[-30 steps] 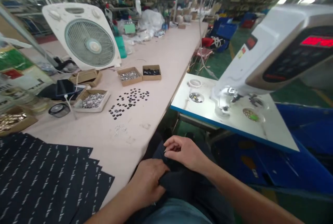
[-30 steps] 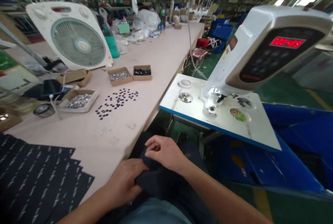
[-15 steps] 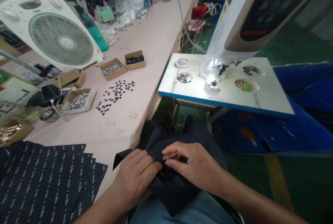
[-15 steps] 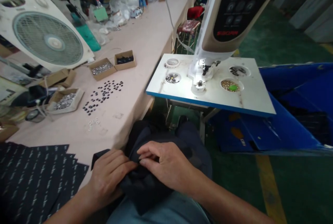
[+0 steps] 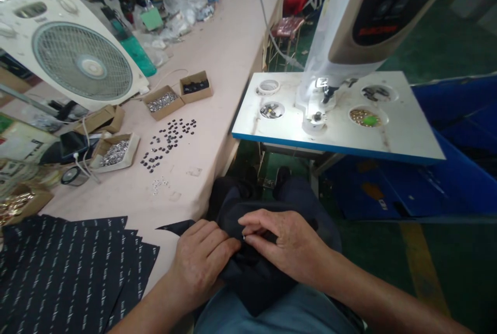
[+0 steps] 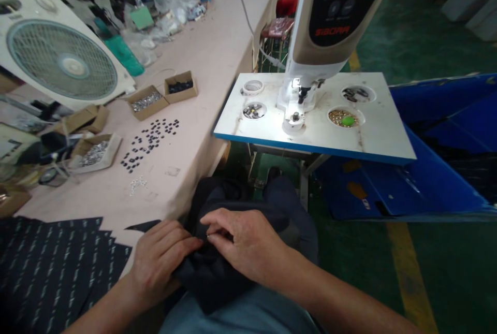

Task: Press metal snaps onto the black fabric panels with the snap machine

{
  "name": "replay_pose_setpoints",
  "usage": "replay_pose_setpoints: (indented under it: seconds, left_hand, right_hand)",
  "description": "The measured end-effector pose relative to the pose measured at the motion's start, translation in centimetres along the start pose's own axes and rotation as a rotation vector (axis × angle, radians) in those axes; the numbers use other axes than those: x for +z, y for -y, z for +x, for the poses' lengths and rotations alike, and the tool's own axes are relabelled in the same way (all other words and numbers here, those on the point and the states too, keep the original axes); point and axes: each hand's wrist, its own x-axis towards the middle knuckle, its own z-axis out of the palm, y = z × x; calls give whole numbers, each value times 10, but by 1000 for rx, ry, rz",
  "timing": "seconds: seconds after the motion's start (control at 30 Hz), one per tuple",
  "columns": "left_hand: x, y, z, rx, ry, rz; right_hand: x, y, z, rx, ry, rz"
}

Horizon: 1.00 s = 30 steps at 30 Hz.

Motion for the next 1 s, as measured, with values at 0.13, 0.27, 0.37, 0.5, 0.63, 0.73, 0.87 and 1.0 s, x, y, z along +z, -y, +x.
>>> replay_pose_setpoints:
  seconds: [0.13, 0.27, 0.37, 0.5, 0.63, 0.73, 0.87, 1.0]
  left_hand:
    - [0, 2, 0, -9, 14, -9]
    - [2, 2, -1, -54, 3, -16]
    - [2, 2, 1, -106, -3, -35]
    - [1, 1, 5, -185, 4, -80]
    - [2, 1, 9, -310, 50, -173]
    - [3, 2, 11, -416, 83, -229]
    - [4, 3, 15, -556, 158, -276]
    - [1, 2, 18, -744, 285, -360]
  right_hand:
    - [-1, -1, 2, -95, 28, -100]
    - [-3, 0, 4, -128, 100, -195]
    - [-7, 3, 5, -114, 154, -207]
    - [-20, 12, 5, -57, 173, -170]
    - [-29, 22, 5, -23, 235, -124]
    - [-24, 22, 6, -15, 251, -144]
    - [-6, 11, 6, 29, 226, -182]
    - [0, 0, 9, 112, 220, -56]
